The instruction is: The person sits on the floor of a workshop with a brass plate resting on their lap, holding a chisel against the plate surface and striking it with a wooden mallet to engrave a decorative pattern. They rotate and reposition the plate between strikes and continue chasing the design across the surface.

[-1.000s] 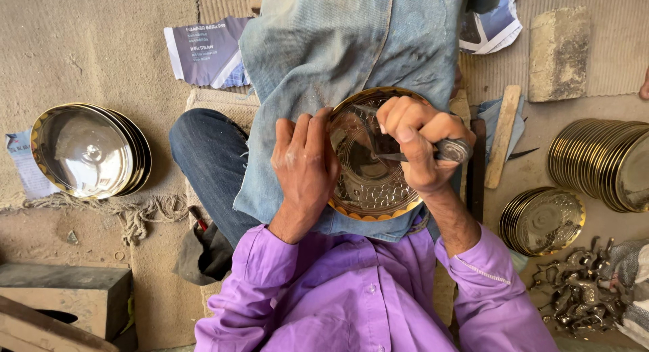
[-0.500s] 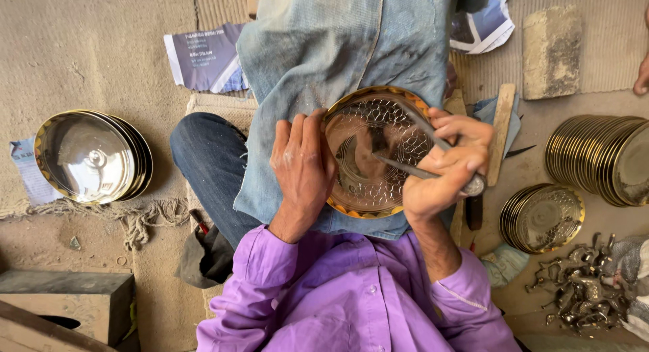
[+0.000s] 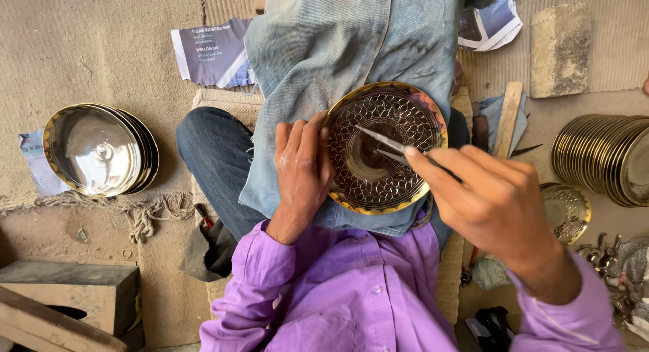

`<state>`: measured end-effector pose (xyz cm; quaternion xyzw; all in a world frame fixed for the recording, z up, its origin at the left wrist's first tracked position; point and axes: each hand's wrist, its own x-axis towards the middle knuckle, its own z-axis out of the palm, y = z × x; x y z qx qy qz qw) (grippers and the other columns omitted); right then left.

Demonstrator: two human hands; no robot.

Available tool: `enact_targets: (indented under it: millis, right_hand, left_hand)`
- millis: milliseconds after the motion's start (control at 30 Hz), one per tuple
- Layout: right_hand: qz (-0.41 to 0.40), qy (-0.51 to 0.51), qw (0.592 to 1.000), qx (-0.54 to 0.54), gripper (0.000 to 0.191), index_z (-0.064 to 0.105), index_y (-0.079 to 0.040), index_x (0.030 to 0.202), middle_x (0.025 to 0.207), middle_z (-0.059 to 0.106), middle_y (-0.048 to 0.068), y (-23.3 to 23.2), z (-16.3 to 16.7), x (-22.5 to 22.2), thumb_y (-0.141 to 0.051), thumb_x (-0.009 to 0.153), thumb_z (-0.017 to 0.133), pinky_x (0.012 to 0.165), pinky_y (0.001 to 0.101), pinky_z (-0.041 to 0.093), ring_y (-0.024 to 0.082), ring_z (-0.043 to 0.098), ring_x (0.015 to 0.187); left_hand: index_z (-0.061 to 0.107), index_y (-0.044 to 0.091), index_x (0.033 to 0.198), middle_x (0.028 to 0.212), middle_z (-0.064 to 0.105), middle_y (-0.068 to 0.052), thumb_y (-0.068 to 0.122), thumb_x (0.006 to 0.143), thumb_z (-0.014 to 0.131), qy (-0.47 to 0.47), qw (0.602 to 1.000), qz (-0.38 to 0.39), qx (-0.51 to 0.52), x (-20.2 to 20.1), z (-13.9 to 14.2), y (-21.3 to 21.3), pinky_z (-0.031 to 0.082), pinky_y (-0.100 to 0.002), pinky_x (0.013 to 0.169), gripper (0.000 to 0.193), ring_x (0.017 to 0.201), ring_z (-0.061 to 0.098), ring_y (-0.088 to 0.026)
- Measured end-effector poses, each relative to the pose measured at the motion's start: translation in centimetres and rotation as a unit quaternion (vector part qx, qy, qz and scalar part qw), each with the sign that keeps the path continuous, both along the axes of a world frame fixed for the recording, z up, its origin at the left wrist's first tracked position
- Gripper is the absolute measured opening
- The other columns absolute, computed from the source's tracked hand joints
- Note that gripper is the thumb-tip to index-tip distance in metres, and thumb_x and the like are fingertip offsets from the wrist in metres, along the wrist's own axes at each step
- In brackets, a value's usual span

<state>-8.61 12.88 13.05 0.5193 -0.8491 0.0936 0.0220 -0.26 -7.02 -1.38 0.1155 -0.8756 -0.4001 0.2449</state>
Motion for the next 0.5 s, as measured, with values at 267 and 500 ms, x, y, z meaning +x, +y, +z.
enact_targets:
  millis: [267,500]
  right_hand:
    - [0.138,0.165,0.955,0.204,0.062,0.069,-0.019,0.142,0.094,0.059,-0.001,-3.6,1.0,-2.8,-0.012,0.080,0.065,0.045,0.0205,0.048,0.014,0.067,0.088]
    - [0.242,0.198,0.930,0.191,0.044,0.074,-0.021,0.127,0.083,0.054,-0.005,-6.5,0.0,-4.9,-0.020,0.084,0.067,0.045,0.0214,0.049,0.010,0.056,0.067]
  left_hand:
    - [0.064,0.000,0.124,0.093,0.060,-0.013,-0.003,0.098,0.062,-0.004,1.000,-0.002,-0.001,0.0,-0.2,0.0,0.047,-0.042,0.083,0.027,0.089,0.053,-0.032]
    - [0.064,0.000,0.123,0.094,0.062,-0.013,-0.002,0.098,0.062,-0.003,1.000,-0.006,0.008,-0.1,-0.4,0.0,0.047,-0.043,0.083,0.026,0.089,0.054,-0.033]
